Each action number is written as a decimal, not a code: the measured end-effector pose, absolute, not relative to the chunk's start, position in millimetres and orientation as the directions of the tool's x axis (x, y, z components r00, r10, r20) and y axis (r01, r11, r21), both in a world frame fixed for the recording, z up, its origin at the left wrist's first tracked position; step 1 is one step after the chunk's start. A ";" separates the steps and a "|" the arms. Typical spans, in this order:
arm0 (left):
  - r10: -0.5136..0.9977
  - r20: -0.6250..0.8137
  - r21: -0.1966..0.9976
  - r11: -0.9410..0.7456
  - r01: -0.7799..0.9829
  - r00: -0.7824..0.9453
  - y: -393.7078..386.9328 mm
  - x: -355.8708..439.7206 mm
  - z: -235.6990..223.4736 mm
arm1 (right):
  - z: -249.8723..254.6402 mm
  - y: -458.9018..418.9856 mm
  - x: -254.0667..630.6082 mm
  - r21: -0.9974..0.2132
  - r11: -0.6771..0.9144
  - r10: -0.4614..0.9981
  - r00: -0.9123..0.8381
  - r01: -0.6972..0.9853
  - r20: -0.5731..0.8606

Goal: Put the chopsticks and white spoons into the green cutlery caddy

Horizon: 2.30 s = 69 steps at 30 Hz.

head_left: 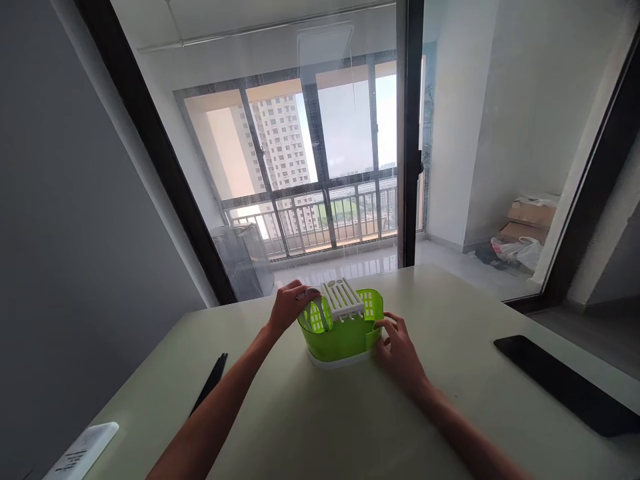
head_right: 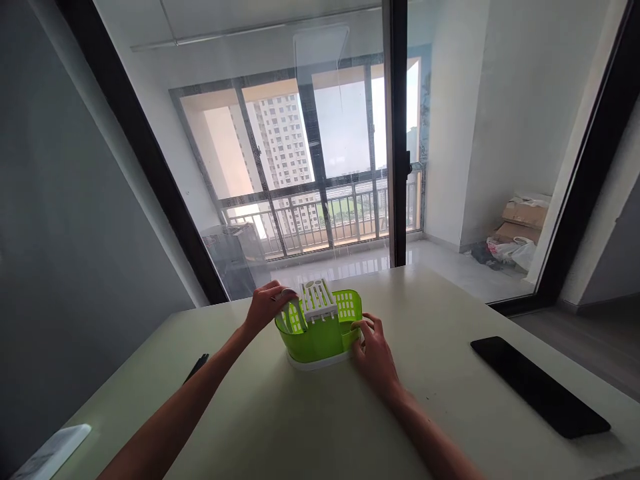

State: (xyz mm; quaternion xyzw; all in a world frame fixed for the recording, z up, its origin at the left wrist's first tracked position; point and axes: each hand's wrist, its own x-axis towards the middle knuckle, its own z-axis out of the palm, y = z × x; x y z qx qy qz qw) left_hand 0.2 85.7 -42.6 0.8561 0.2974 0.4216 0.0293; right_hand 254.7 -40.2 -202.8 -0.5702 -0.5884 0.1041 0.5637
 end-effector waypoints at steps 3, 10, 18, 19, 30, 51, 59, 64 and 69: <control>0.554 0.703 0.316 -0.804 0.503 0.445 85.0 1.8 -40.6 | -201.8 -40.8 254.3 -0.767 0.332 0.791 0.281 0.550 0.543; 0.636 0.731 0.428 -0.709 0.560 0.247 86.5 3.6 -22.4 | -204.6 -39.5 255.7 -0.774 0.311 0.817 0.260 0.551 0.514; 0.753 0.642 0.709 -0.515 0.482 -0.140 106.4 -23.8 29.1 | -203.8 -39.7 254.3 -0.773 0.299 0.813 0.274 0.560 0.513; 0.773 0.615 0.738 -0.494 0.459 -0.156 109.4 -31.1 34.6 | -203.8 -39.7 254.1 -0.775 0.296 0.813 0.279 0.558 0.511; 0.972 -0.016 0.767 -0.139 0.626 0.235 81.8 -137.5 26.0 | -203.3 -41.2 254.1 -0.792 0.298 0.815 0.290 0.533 0.502; 0.906 -0.296 0.512 -0.116 0.851 0.302 77.7 -180.3 -93.2 | -204.8 -42.6 256.9 -0.787 0.281 0.833 0.267 0.549 0.484; 0.888 -0.295 0.511 -0.166 0.843 0.353 83.6 -189.6 -113.9 | -202.5 -44.0 257.1 -0.785 0.270 0.831 0.277 0.557 0.482; 0.896 -0.249 0.461 -0.223 0.859 0.367 80.6 -187.4 -111.0 | -201.6 -44.2 256.7 -0.788 0.255 0.843 0.271 0.561 0.465; 0.907 -0.188 0.375 -0.289 0.881 0.377 77.3 -179.7 -99.8 | -200.5 -44.4 257.0 -0.798 0.255 0.852 0.264 0.546 0.453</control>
